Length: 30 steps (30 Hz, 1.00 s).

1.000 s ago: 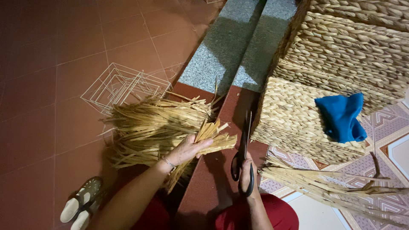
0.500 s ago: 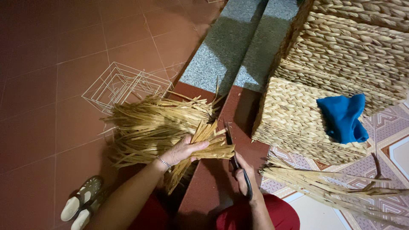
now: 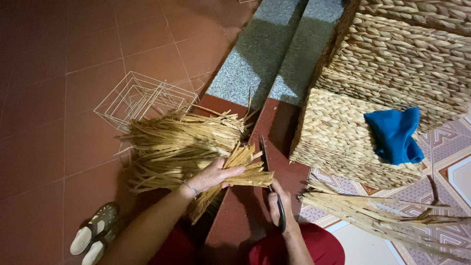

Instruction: The person sits on the floor and uses shears to cut bundles of dried plant strips into shorter lengths. They repeatedly gather strips, trim them, and place the cut pieces into a pile on the floor.

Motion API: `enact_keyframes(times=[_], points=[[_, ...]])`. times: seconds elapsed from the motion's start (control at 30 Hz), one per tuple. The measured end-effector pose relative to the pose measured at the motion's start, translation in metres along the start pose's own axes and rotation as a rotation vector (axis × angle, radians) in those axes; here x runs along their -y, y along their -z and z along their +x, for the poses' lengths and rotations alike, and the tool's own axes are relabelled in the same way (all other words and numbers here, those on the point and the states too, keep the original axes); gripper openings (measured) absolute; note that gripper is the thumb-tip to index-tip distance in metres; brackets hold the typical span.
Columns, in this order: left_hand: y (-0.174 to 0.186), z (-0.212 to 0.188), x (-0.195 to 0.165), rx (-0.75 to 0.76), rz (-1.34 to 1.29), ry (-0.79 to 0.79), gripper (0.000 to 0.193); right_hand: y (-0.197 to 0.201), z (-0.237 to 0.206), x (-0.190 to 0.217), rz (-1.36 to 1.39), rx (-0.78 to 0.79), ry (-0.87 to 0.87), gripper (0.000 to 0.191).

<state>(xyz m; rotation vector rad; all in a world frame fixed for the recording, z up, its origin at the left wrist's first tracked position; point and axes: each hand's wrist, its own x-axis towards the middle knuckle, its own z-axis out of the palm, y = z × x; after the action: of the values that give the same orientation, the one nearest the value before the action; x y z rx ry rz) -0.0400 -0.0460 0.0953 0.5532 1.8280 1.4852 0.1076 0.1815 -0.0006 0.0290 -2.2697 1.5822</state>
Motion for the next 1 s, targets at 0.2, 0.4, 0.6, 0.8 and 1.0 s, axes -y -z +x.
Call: enact_keyframes(times=[0.2,0.4,0.6,0.8,1.0], points=[[0.000,0.006,0.012,0.028,-0.028,-0.027,0.048,-0.011,-0.002,-0.009,0.363,-0.154,-0.217,0.039],[0.011,-0.002,-0.013,-0.034,-0.151,-0.198,0.052,-0.003,0.022,-0.009,-0.566,-0.007,-0.402,0.046],[0.020,-0.002,-0.014,-0.176,-0.062,-0.135,0.026,-0.017,0.022,-0.016,-0.846,0.220,-0.492,0.055],[0.017,0.007,-0.003,-0.181,-0.091,-0.071,0.022,-0.020,0.016,-0.036,-0.909,0.346,-0.531,0.057],[0.001,0.005,-0.011,-0.184,-0.166,-0.089,0.023,-0.028,0.015,-0.031,-1.069,0.442,-0.505,0.036]])
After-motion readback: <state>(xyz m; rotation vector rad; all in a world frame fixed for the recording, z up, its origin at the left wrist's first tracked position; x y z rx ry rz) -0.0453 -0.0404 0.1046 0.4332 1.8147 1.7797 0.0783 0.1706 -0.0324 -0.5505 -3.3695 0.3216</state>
